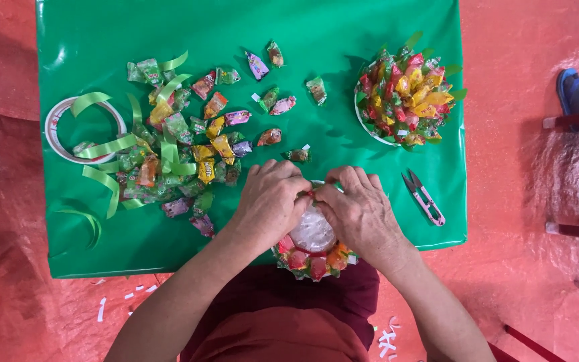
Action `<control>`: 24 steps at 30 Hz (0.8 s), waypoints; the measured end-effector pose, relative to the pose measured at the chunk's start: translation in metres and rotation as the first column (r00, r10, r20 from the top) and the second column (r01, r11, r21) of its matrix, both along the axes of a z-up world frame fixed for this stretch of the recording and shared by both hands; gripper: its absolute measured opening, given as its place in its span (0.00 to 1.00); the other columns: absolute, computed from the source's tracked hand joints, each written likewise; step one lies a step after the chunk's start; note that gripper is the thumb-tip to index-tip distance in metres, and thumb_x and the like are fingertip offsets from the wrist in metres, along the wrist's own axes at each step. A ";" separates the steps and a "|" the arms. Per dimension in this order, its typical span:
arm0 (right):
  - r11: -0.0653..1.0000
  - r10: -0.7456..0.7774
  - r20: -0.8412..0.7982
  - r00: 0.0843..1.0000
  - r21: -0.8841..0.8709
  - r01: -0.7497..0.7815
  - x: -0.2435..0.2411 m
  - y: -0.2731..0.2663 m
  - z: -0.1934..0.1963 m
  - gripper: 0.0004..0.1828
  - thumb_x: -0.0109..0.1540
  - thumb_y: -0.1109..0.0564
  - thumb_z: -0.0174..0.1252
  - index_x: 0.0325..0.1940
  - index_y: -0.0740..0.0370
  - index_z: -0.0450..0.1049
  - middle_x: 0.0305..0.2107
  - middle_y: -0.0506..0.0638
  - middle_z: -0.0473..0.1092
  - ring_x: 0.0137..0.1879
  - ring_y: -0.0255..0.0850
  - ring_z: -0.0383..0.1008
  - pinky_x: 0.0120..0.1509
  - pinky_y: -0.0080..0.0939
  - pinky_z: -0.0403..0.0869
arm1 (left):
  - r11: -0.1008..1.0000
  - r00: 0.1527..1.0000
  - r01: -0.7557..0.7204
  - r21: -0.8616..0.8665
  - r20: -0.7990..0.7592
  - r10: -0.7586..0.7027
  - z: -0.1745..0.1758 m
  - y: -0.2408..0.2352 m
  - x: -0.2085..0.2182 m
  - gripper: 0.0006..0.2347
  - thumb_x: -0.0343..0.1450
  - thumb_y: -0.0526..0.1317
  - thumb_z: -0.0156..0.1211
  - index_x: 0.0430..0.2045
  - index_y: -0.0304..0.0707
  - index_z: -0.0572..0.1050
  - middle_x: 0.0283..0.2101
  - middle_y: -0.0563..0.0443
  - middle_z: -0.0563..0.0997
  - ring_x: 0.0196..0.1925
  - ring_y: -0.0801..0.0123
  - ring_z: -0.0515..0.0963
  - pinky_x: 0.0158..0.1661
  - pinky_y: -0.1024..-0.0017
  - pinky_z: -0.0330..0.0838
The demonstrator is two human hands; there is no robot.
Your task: The person arranges individually wrapped candies around a central white foam sphere on a green table, using green ribbon to secure them and build a decorative bouquet. A completed candy bouquet is visible nearby as a reference.
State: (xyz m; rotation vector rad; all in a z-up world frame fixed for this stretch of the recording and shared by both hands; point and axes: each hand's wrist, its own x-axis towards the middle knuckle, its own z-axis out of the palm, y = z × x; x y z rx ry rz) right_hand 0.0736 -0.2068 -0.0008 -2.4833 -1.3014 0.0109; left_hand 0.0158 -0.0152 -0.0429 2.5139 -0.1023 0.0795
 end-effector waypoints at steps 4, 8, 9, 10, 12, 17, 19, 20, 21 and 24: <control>1.000 -0.019 -0.090 0.996 -0.007 0.018 0.003 -0.002 0.008 0.07 0.62 0.50 0.62 0.44 0.47 0.75 0.47 0.48 0.66 0.58 0.51 0.70 0.54 0.48 0.68 | 1.000 1.000 0.005 -0.023 0.007 -0.005 0.003 0.002 -0.003 0.07 0.67 0.45 0.65 0.35 0.53 0.84 0.39 0.53 0.79 0.46 0.59 0.77 0.45 0.59 0.70; 1.000 -0.021 -0.180 0.983 -0.008 0.020 0.005 -0.007 0.023 0.12 0.64 0.48 0.59 0.51 0.47 0.76 0.51 0.50 0.65 0.61 0.53 0.70 0.56 0.49 0.68 | 0.997 1.000 0.006 -0.072 0.026 -0.004 0.011 0.010 -0.007 0.08 0.70 0.46 0.62 0.38 0.52 0.85 0.39 0.52 0.80 0.46 0.58 0.79 0.46 0.58 0.71; 0.999 -0.034 -0.202 0.979 0.023 0.040 0.006 -0.010 0.026 0.13 0.64 0.51 0.58 0.53 0.48 0.77 0.49 0.52 0.68 0.61 0.53 0.71 0.54 0.49 0.69 | 0.994 0.998 0.014 -0.110 0.057 -0.008 0.020 0.015 -0.009 0.08 0.70 0.44 0.62 0.38 0.50 0.85 0.38 0.52 0.81 0.45 0.57 0.79 0.45 0.58 0.71; 0.997 -0.048 -0.223 0.974 0.056 0.062 0.007 -0.013 0.028 0.14 0.65 0.53 0.58 0.54 0.50 0.79 0.48 0.54 0.70 0.61 0.54 0.72 0.53 0.49 0.70 | 0.989 0.996 0.024 -0.144 0.088 -0.011 0.029 0.021 -0.011 0.07 0.71 0.42 0.62 0.39 0.48 0.85 0.38 0.52 0.81 0.45 0.57 0.80 0.45 0.59 0.72; 0.991 -0.056 -0.184 0.981 0.106 0.077 0.005 -0.030 0.025 0.13 0.65 0.55 0.58 0.53 0.51 0.78 0.48 0.54 0.70 0.60 0.54 0.73 0.53 0.49 0.70 | 0.984 0.986 -0.014 -0.178 0.163 0.043 0.043 0.047 -0.015 0.07 0.72 0.40 0.62 0.39 0.47 0.85 0.39 0.51 0.82 0.46 0.55 0.81 0.47 0.59 0.72; 0.979 -0.088 -0.180 0.980 0.164 0.118 -0.013 -0.058 0.028 0.11 0.69 0.53 0.52 0.52 0.56 0.75 0.51 0.55 0.68 0.58 0.51 0.72 0.65 0.52 0.70 | 0.951 0.926 -0.250 -0.182 0.241 0.290 0.101 0.121 -0.033 0.06 0.75 0.36 0.61 0.43 0.39 0.82 0.41 0.49 0.86 0.43 0.60 0.83 0.47 0.64 0.72; 0.980 -0.124 -0.110 0.986 0.140 0.139 -0.021 -0.064 0.018 0.09 0.67 0.50 0.55 0.49 0.50 0.76 0.51 0.53 0.67 0.56 0.51 0.72 0.60 0.56 0.70 | 0.920 0.884 -0.385 -0.071 0.259 0.390 0.099 0.146 -0.040 0.08 0.76 0.38 0.59 0.45 0.40 0.83 0.42 0.50 0.87 0.41 0.59 0.83 0.42 0.60 0.72; 0.980 -0.113 -0.114 0.987 0.150 0.130 -0.022 -0.058 0.016 0.09 0.67 0.50 0.55 0.49 0.50 0.76 0.51 0.53 0.67 0.56 0.51 0.72 0.60 0.56 0.70 | 0.917 0.880 -0.394 -0.060 0.261 0.396 0.100 0.149 -0.037 0.08 0.76 0.38 0.59 0.45 0.40 0.83 0.42 0.50 0.87 0.41 0.59 0.83 0.42 0.60 0.72; 0.985 -0.100 -0.075 0.992 0.134 0.110 -0.021 -0.053 0.014 0.10 0.66 0.49 0.57 0.50 0.49 0.76 0.52 0.54 0.66 0.56 0.51 0.70 0.55 0.56 0.68 | 0.922 0.897 -0.386 -0.016 0.227 0.379 0.101 0.152 -0.034 0.08 0.75 0.38 0.60 0.44 0.41 0.83 0.41 0.51 0.87 0.41 0.58 0.82 0.43 0.58 0.70; 0.993 -0.069 0.010 0.998 0.097 0.068 -0.018 -0.037 0.009 0.12 0.62 0.48 0.63 0.48 0.50 0.75 0.54 0.55 0.66 0.56 0.53 0.69 0.47 0.55 0.65 | 0.923 0.919 -0.361 0.131 0.216 0.329 0.075 0.160 -0.023 0.08 0.72 0.38 0.63 0.42 0.45 0.84 0.41 0.54 0.86 0.42 0.57 0.78 0.42 0.55 0.64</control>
